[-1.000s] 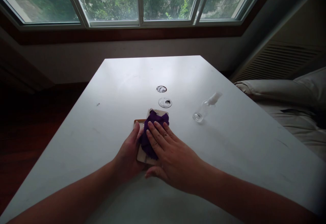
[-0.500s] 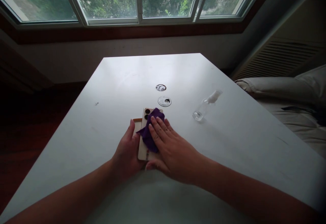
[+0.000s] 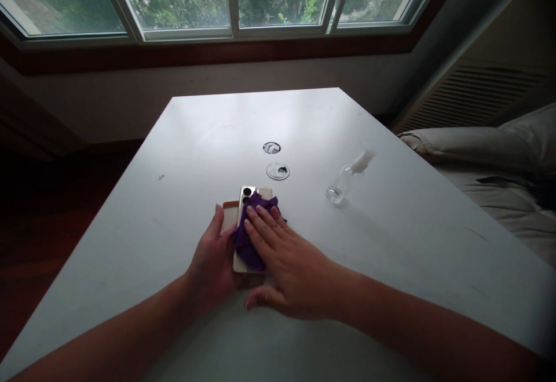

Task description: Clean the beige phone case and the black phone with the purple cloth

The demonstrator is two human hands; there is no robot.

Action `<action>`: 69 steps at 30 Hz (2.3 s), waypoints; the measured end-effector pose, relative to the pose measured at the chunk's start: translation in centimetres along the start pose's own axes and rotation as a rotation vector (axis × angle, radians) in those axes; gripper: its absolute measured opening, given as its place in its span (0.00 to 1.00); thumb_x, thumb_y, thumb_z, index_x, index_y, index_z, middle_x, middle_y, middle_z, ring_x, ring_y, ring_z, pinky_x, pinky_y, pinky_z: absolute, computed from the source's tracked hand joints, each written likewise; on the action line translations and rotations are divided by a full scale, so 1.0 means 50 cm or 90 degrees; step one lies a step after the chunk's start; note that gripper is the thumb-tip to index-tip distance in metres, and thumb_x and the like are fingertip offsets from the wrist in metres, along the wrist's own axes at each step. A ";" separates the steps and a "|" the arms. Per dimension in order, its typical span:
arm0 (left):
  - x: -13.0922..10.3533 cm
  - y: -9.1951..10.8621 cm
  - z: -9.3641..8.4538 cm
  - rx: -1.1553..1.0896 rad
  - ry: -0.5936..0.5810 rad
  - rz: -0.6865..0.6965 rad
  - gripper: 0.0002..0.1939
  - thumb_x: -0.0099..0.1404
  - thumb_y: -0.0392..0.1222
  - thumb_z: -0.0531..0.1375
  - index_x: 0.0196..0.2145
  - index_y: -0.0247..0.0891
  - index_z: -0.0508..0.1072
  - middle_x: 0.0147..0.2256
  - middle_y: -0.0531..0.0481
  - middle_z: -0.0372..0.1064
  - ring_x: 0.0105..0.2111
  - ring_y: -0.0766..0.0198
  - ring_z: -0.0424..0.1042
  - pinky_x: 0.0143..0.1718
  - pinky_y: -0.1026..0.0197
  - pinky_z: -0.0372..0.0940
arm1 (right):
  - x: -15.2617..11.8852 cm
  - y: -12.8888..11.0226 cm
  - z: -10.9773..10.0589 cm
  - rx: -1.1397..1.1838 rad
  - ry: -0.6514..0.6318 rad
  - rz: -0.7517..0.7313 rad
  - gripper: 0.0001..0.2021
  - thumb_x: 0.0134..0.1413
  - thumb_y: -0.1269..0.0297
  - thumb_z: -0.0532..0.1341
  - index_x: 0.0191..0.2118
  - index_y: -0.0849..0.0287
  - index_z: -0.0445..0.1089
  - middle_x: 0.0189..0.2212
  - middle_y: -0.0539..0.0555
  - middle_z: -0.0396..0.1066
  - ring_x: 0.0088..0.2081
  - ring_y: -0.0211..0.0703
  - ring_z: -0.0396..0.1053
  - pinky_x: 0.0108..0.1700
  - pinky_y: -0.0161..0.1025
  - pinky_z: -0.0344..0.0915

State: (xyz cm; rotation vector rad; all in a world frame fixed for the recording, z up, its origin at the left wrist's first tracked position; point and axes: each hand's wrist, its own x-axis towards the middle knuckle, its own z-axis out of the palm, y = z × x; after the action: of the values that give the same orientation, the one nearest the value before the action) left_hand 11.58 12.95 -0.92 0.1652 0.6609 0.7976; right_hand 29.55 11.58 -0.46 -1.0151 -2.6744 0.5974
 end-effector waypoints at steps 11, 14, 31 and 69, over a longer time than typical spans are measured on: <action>0.004 -0.001 0.010 -0.002 -0.038 0.001 0.38 0.74 0.64 0.41 0.65 0.31 0.63 0.57 0.34 0.69 0.58 0.48 0.69 0.60 0.48 0.61 | 0.009 0.023 -0.007 -0.011 -0.012 0.062 0.46 0.66 0.37 0.46 0.73 0.70 0.36 0.72 0.63 0.29 0.73 0.55 0.28 0.73 0.56 0.31; 0.003 -0.001 0.009 -0.002 -0.026 -0.007 0.39 0.74 0.64 0.40 0.65 0.30 0.62 0.56 0.33 0.69 0.57 0.48 0.69 0.61 0.48 0.60 | 0.004 0.009 -0.004 0.011 -0.032 0.075 0.50 0.63 0.33 0.48 0.73 0.72 0.36 0.71 0.65 0.26 0.73 0.58 0.26 0.73 0.58 0.33; 0.001 -0.004 -0.030 0.188 -0.032 -0.091 0.39 0.67 0.71 0.49 0.63 0.40 0.66 0.45 0.35 0.75 0.36 0.48 0.78 0.31 0.55 0.69 | 0.025 0.066 0.000 0.078 -0.024 0.194 0.42 0.67 0.37 0.41 0.74 0.62 0.31 0.73 0.57 0.25 0.73 0.55 0.25 0.72 0.58 0.35; 0.003 0.003 -0.001 0.034 0.044 -0.006 0.40 0.71 0.67 0.48 0.66 0.33 0.62 0.54 0.33 0.71 0.54 0.46 0.72 0.59 0.47 0.63 | -0.002 -0.010 0.005 -0.051 0.031 0.017 0.44 0.67 0.38 0.46 0.72 0.74 0.42 0.71 0.66 0.31 0.73 0.58 0.28 0.73 0.56 0.35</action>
State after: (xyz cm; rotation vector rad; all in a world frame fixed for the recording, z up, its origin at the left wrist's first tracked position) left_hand 11.53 13.15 -1.00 0.1830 0.7482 0.7800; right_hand 29.24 11.09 -0.45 -1.0747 -2.6653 0.4678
